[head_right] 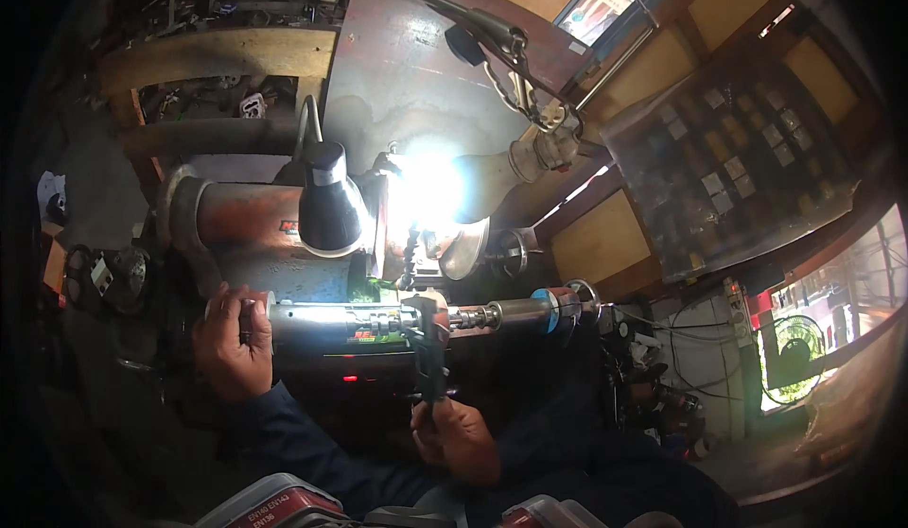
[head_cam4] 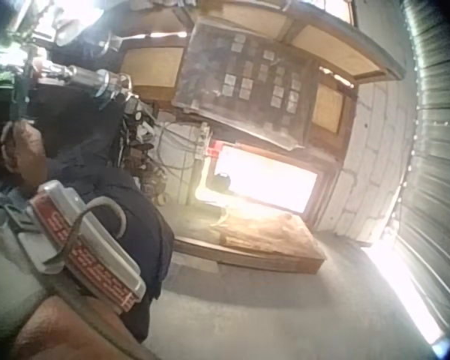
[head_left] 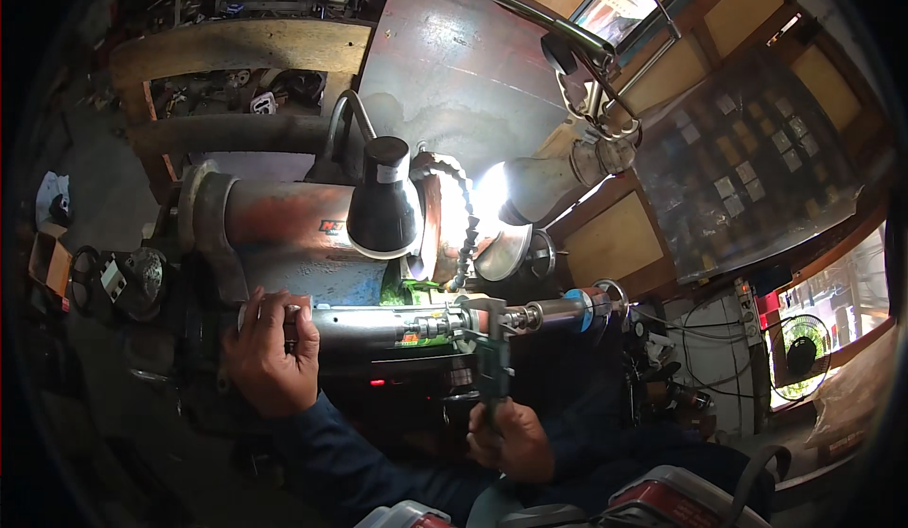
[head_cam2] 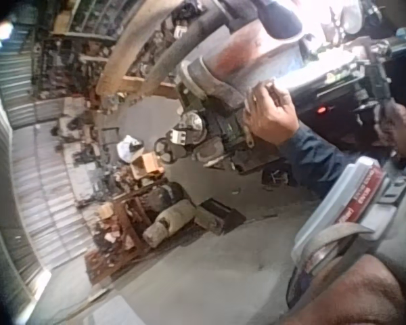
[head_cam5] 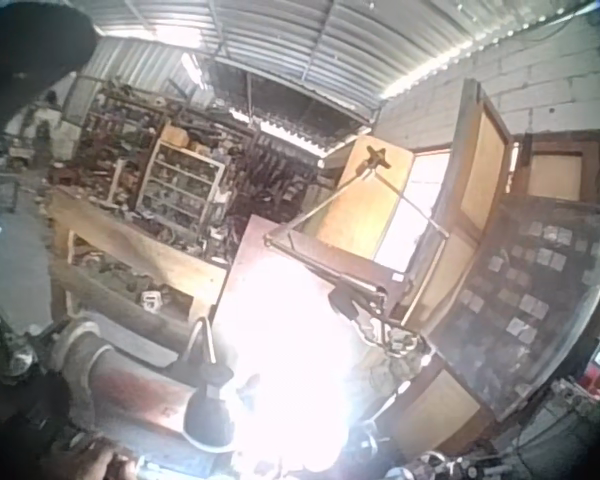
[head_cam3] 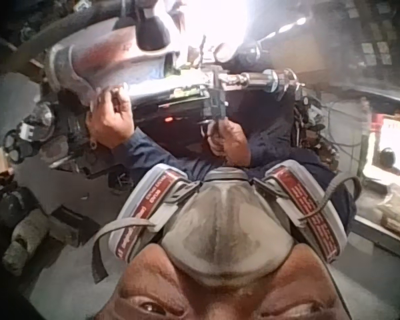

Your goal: The person uses a grinding machine to service a camshaft, turning various handwheels to position the component and using a digital caliper to measure the resulting dimensions.

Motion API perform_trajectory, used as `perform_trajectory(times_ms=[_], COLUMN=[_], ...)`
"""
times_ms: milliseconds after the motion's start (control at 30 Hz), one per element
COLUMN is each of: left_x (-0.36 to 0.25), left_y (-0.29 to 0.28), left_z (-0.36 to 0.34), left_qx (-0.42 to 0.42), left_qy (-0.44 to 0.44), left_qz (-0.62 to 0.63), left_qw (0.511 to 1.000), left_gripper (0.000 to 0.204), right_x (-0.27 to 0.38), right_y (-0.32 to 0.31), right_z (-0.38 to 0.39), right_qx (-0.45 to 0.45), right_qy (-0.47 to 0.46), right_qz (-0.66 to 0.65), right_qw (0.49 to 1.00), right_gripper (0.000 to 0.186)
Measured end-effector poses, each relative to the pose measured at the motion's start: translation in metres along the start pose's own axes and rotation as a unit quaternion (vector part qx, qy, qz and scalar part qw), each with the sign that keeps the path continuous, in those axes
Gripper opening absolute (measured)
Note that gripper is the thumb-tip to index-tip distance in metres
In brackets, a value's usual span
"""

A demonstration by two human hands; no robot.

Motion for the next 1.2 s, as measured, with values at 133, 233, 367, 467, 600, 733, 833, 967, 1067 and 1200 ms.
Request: perform_trajectory(times_ms=[133,233,367,467,600,733,833,967,1067,1200], left_x=[-0.005,-0.004,-0.001,-0.001,-0.003,0.0,0.002,-0.004,0.001,-0.001], left_y=[0.002,0.0,0.002,-0.002,-0.003,-0.01,0.001,0.004,0.0,-0.009], left_z=[-0.003,-0.003,-0.001,-0.001,-0.002,-0.001,0.001,-0.003,0.002,0.0], left_qx=[-0.011,-0.04,-0.038,-0.035,-0.027,-0.038,-0.022,-0.025,-0.028,-0.043], left_qy=[0.0,0.005,0.001,-0.002,-0.007,-0.01,-0.022,-0.015,-0.02,-0.012], left_qz=[0.01,0.002,0.004,0.006,0.003,0.006,0.027,0.028,0.02,0.003], left_qw=[1.0,0.999,0.999,0.999,1.0,0.999,0.999,0.999,0.999,0.999], left_gripper=[0.02,0.018,0.017,0.016,0.015,0.016,0.015,0.015,0.015,0.015], right_x=[0.024,0.039,0.069,0.094,0.107,0.12,0.131,0.139,0.135,0.129], right_y=[-0.017,-0.042,-0.062,-0.072,-0.072,-0.105,-0.122,-0.118,-0.113,-0.134], right_z=[0.015,0.024,0.031,0.044,0.068,0.089,0.099,0.095,0.083,0.082], right_qx=[0.011,-0.017,-0.068,-0.078,-0.18,-0.267,-0.287,-0.276,-0.28,-0.279], right_qy=[-0.152,-0.217,-0.153,-0.162,-0.226,-0.19,-0.231,-0.23,-0.213,-0.164], right_qz=[0.131,0.248,0.472,0.61,0.627,0.633,0.585,0.562,0.594,0.579], right_qw=[0.98,0.944,0.865,0.772,0.723,0.702,0.722,0.745,0.723,0.748], right_gripper=[0.035,0.031,0.038,0.02,0.013,0.018,0.021,0.021,0.017,0.016])
Point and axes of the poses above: each hand's wrist, its own z-axis away from the middle knuckle, its own y-axis out of the palm, x = y × z, the point moved 5 cm from there along -z, towards the middle knuckle, and after that the axes turned 5 degrees about x, right-handed, at the moved point
